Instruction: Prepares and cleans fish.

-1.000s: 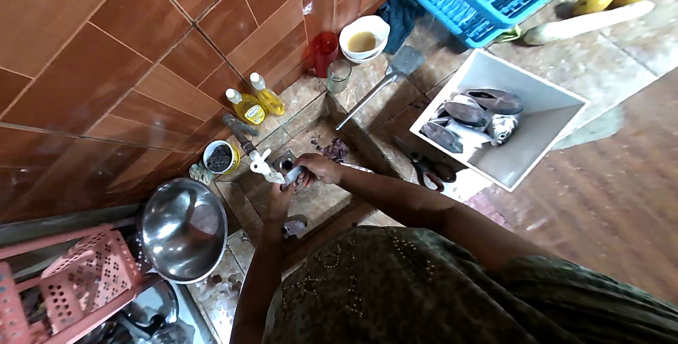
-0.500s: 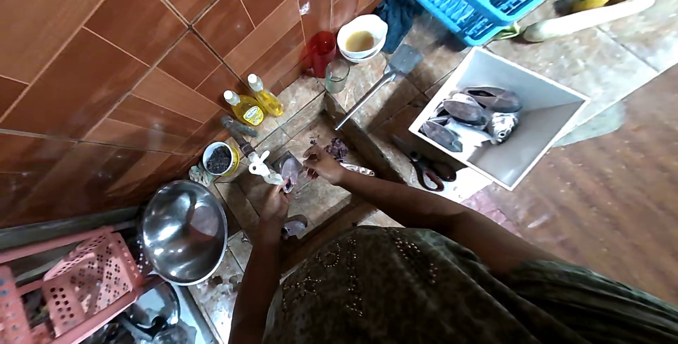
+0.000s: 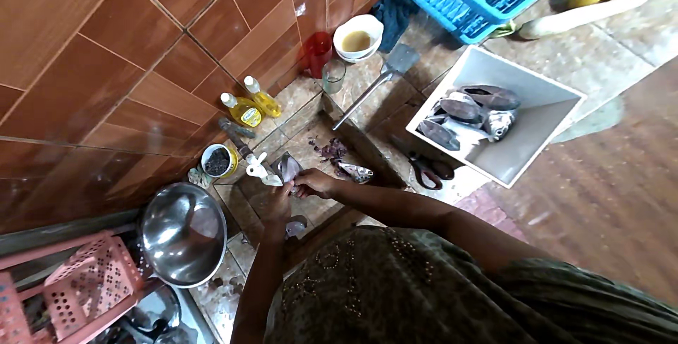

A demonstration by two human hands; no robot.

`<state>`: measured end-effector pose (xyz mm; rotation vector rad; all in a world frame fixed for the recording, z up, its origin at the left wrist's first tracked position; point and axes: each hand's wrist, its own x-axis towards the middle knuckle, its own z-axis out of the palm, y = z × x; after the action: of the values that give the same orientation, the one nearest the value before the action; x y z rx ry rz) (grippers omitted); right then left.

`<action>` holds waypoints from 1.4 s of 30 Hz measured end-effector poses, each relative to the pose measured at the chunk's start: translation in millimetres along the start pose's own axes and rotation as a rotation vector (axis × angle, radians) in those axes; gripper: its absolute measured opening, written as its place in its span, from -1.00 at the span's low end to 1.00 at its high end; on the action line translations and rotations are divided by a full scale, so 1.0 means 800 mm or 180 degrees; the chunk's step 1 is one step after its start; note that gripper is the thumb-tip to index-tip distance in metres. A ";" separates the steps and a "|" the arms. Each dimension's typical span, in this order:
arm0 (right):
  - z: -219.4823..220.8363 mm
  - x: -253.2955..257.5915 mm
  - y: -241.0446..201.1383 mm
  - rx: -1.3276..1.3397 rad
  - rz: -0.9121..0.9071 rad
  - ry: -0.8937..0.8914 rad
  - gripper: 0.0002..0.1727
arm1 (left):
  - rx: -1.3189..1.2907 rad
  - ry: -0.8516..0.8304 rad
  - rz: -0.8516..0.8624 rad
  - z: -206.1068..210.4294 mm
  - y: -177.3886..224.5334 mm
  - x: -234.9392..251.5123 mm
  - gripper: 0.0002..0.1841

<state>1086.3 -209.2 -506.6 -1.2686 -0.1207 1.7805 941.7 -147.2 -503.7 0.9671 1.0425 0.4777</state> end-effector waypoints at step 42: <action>-0.019 -0.018 -0.008 -0.0247 0.0366 -0.0247 -0.88 | -0.0326 0.0316 -0.0038 -0.010 -0.002 0.000 -0.77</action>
<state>1103.3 -222.1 -500.1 -1.2836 -0.1650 1.9409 934.7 -144.8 -506.4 0.8530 1.1017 0.5685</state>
